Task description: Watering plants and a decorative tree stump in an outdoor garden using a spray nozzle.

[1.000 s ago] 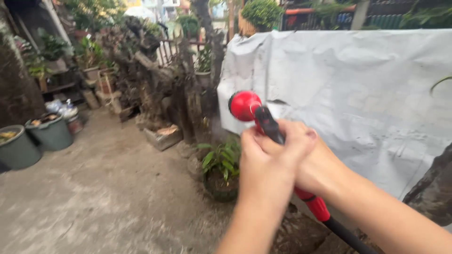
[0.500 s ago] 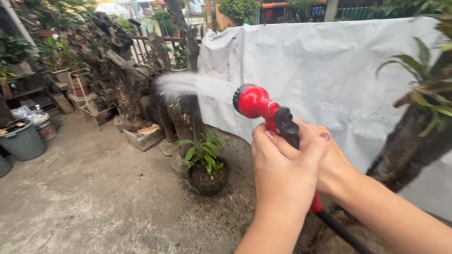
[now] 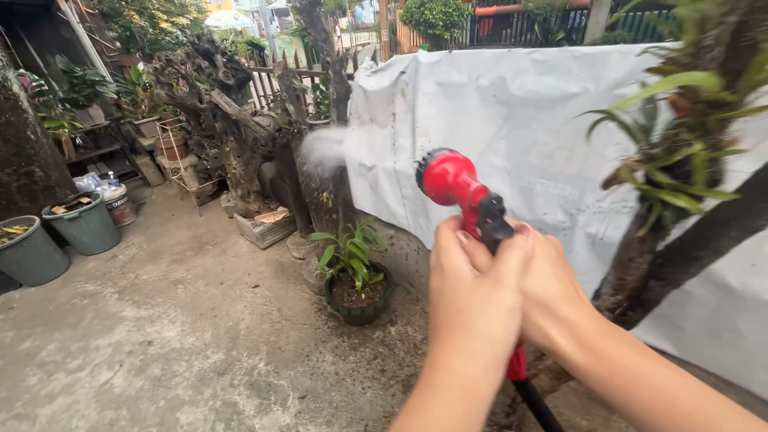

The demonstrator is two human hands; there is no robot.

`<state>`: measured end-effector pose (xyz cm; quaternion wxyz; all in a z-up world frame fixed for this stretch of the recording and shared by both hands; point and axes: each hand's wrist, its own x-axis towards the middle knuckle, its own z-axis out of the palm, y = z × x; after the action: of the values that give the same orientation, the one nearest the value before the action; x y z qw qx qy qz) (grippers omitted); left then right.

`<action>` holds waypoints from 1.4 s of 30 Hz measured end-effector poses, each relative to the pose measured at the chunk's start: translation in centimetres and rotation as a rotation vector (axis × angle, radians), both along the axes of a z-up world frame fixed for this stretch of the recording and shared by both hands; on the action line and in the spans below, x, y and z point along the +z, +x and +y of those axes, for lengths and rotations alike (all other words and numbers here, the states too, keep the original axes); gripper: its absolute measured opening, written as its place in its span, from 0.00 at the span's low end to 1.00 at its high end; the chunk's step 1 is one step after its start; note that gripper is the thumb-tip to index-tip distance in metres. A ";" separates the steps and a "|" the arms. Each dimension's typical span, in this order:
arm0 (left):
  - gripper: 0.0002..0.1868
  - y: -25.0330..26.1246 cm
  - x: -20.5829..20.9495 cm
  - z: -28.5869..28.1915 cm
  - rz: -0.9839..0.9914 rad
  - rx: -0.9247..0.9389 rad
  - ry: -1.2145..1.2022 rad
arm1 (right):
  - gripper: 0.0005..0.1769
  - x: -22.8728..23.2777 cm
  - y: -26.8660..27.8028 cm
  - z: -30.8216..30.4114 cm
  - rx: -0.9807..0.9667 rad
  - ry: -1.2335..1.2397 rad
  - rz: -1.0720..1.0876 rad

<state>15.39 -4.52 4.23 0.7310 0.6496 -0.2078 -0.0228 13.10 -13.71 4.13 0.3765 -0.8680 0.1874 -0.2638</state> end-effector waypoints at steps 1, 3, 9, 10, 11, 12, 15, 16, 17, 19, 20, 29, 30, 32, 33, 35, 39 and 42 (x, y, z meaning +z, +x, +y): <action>0.31 -0.7 0.6 -0.4 0.006 0.007 -0.004 | 0.22 0.8 -0.8 -0.1 0.007 -0.004 0.006; 0.30 -2.1 2.0 -1.3 0.104 0.000 -0.030 | 0.23 2.8 -2.3 -0.3 0.039 -0.064 0.009; 0.31 -6.7 4.7 -3.7 0.203 0.059 -0.003 | 0.24 4.5 -5.8 -2.9 0.129 0.116 0.008; 0.31 -6.9 4.4 -4.1 0.203 0.077 -0.005 | 0.24 4.6 -6.1 -3.2 0.146 0.117 0.009; 0.31 -7.2 4.3 -4.4 0.204 0.052 -0.086 | 0.25 4.8 -6.4 -3.4 0.137 0.084 0.019; 0.30 -7.4 4.2 -4.6 0.205 0.027 -0.167 | 0.25 5.0 -6.8 -3.5 0.128 0.051 0.029; 0.31 -8.9 5.8 -4.4 0.222 0.044 -0.089 | 0.29 5.9 -7.8 -3.6 0.071 0.077 0.083; 0.31 -8.9 5.9 -4.3 0.214 0.058 -0.086 | 0.29 6.1 -7.9 -3.4 0.085 0.080 0.076; 0.32 -9.1 5.8 -4.5 0.220 0.047 -0.082 | 0.27 6.1 -8.3 -3.5 0.086 0.067 0.051; 0.32 -9.6 5.9 -4.8 0.229 0.038 -0.075 | 0.25 5.6 -8.8 -4.0 0.088 0.057 0.030; 0.31 -9.9 6.1 -4.9 0.196 0.050 -0.036 | 0.24 5.1 -8.9 -4.4 0.129 0.046 -0.044; 0.31 -14.2 7.1 -5.1 0.151 0.052 -0.062 | 0.20 5.9 -13.5 -4.9 0.249 0.108 -0.119; 0.32 -14.9 7.6 -5.1 0.159 0.081 -0.027 | 0.20 6.2 -13.9 -5.1 0.251 0.137 -0.129; 0.32 -16.6 8.6 -5.1 0.195 0.058 -0.067 | 0.20 7.7 -15.4 -5.0 0.217 0.099 -0.040; 0.33 -17.4 8.8 -5.0 0.239 0.059 -0.103 | 0.20 8.2 -15.9 -4.9 0.205 0.069 0.058; 0.33 -19.0 9.3 -5.4 0.258 0.100 -0.046 | 0.19 8.2 -16.9 -5.6 0.210 0.029 0.071; 0.30 -18.9 8.1 -6.8 0.168 0.069 -0.189 | 0.15 6.0 -16.6 -7.4 0.343 0.103 -0.147; 0.27 -20.1 9.4 -6.8 0.213 0.098 -0.052 | 0.15 7.9 -18.6 -6.8 0.282 0.139 -0.050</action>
<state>-4.73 -11.29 13.65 0.7658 0.6336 -0.0976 -0.0504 -5.52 -20.56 12.04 0.4735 -0.8508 0.0719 -0.2163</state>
